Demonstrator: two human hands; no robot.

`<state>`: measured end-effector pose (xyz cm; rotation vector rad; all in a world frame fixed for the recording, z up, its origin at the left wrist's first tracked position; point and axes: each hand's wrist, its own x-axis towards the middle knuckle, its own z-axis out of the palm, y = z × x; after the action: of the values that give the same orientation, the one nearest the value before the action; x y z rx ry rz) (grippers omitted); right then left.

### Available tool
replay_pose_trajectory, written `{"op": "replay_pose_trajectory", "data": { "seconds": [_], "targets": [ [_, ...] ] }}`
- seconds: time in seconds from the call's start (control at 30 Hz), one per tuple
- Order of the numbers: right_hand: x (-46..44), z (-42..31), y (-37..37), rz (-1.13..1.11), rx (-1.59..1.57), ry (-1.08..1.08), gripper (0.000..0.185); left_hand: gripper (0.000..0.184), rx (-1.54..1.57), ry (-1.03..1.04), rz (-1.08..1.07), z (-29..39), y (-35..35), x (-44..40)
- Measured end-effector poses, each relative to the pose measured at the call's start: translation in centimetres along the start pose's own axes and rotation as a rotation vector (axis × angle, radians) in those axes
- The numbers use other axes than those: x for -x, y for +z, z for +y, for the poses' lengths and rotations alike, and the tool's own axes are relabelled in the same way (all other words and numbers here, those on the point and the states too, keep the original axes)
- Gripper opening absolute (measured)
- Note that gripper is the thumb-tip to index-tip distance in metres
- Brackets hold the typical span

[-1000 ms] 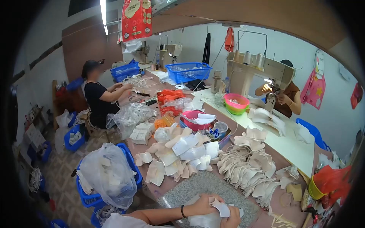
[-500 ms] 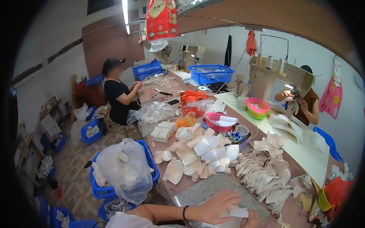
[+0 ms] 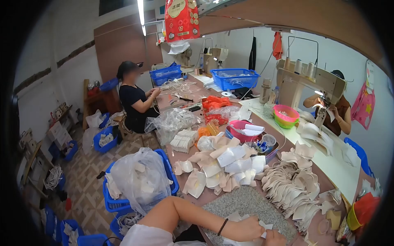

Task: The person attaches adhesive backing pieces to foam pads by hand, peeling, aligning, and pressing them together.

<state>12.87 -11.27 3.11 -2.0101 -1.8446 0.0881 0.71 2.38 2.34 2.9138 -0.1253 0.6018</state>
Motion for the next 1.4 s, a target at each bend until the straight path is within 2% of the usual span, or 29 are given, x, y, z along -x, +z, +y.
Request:
{"op": "replay_pose_trajectory", "data": {
  "seconds": [0.1, 0.27, 0.33, 0.4, 0.5, 0.57, 0.6, 0.67, 0.77, 0.87, 0.93, 0.97, 1.0, 1.07, 1.1, 1.17, 1.2, 1.27, 1.3, 1.37, 1.4],
  "targets": [
    [-0.2, 0.2, 0.0, 0.001, 0.039, 0.006, 0.027, 0.017, 0.022, -0.062, 0.038, -0.2, 0.3, 0.2],
    [-2.4, -0.7, -0.6, -0.184, 0.231, 0.107, 0.034, 0.016, 0.026, -0.133, -0.010, -1.2, -0.1, 0.8],
    [-2.7, -0.3, -0.9, 0.022, 0.353, -0.017, 0.017, 0.021, -0.055, -0.206, 0.007, -1.8, -0.3, 1.3],
    [-3.1, -0.4, -1.8, 0.219, 0.380, -0.187, 0.017, 0.031, -0.144, -0.114, 0.136, -1.8, -2.2, 1.4],
    [-4.2, -2.1, -3.8, 0.463, 0.328, -0.362, 0.031, 0.037, -0.166, -0.006, 0.290, -1.8, -3.5, 1.3],
    [-3.6, -3.1, -5.1, 0.457, 0.334, -0.364, 0.041, 0.038, -0.161, 0.073, 0.325, -1.9, -4.1, 1.4],
    [-2.7, -3.2, -5.4, 0.457, 0.349, -0.324, 0.041, 0.040, -0.153, 0.052, 0.337, -2.0, -4.2, 1.6],
    [-1.9, -3.0, -6.2, 0.381, 0.251, -0.375, 0.042, 0.041, -0.145, 0.061, 0.360, -2.7, -4.5, 1.3],
    [-1.5, -1.6, -5.3, 0.431, 0.256, -0.408, 0.040, 0.040, -0.113, 0.062, 0.314, -2.2, -5.3, 0.6],
    [-1.0, -1.8, -5.5, 0.417, 0.252, -0.434, 0.039, 0.038, -0.039, 0.044, 0.364, -1.2, -6.1, 0.2],
    [-1.1, -2.4, -5.9, 0.393, 0.245, -0.472, 0.038, 0.037, -0.042, 0.115, 0.224, -1.2, -6.3, 0.9],
    [-0.8, -2.5, -6.0, 0.347, 0.188, -0.435, 0.037, 0.028, -0.015, 0.158, 0.245, -1.0, -7.1, 0.5],
    [-0.6, -2.5, -6.0, 0.299, 0.128, -0.401, 0.037, 0.028, -0.055, 0.145, 0.255, -1.0, -7.3, 0.3],
    [0.2, -2.6, -5.8, 0.262, 0.058, -0.358, 0.038, 0.019, 0.094, 0.163, 0.095, -0.8, -7.3, 0.7],
    [0.5, -2.9, -5.6, 0.267, 0.052, -0.388, 0.038, 0.019, 0.069, 0.145, 0.102, -0.8, -7.3, 0.9],
    [1.1, -3.2, -5.2, 0.196, -0.127, -0.273, 0.024, 0.014, 0.285, 0.065, -0.168, -0.5, -7.1, 1.1],
    [0.9, -3.2, -4.9, 0.198, -0.124, -0.287, 0.024, 0.014, 0.274, 0.059, -0.161, -1.2, -6.4, 1.2],
    [1.1, -3.6, -4.1, 0.124, -0.491, 0.127, 0.012, 0.022, 0.578, -0.077, -0.322, -2.7, -4.7, 1.5],
    [1.1, -3.4, -3.5, 0.122, -0.495, 0.128, 0.012, 0.022, 0.580, -0.080, -0.325, -2.7, -4.5, 1.5],
    [0.5, -2.5, -2.0, 0.293, -0.824, 0.238, 0.012, 0.029, 0.744, -0.256, -0.478, -2.6, -5.0, 1.1],
    [0.5, -2.3, -1.7, 0.293, -0.829, 0.240, 0.012, 0.029, 0.745, -0.259, -0.482, -1.7, -5.3, 1.1]
  ]
}}
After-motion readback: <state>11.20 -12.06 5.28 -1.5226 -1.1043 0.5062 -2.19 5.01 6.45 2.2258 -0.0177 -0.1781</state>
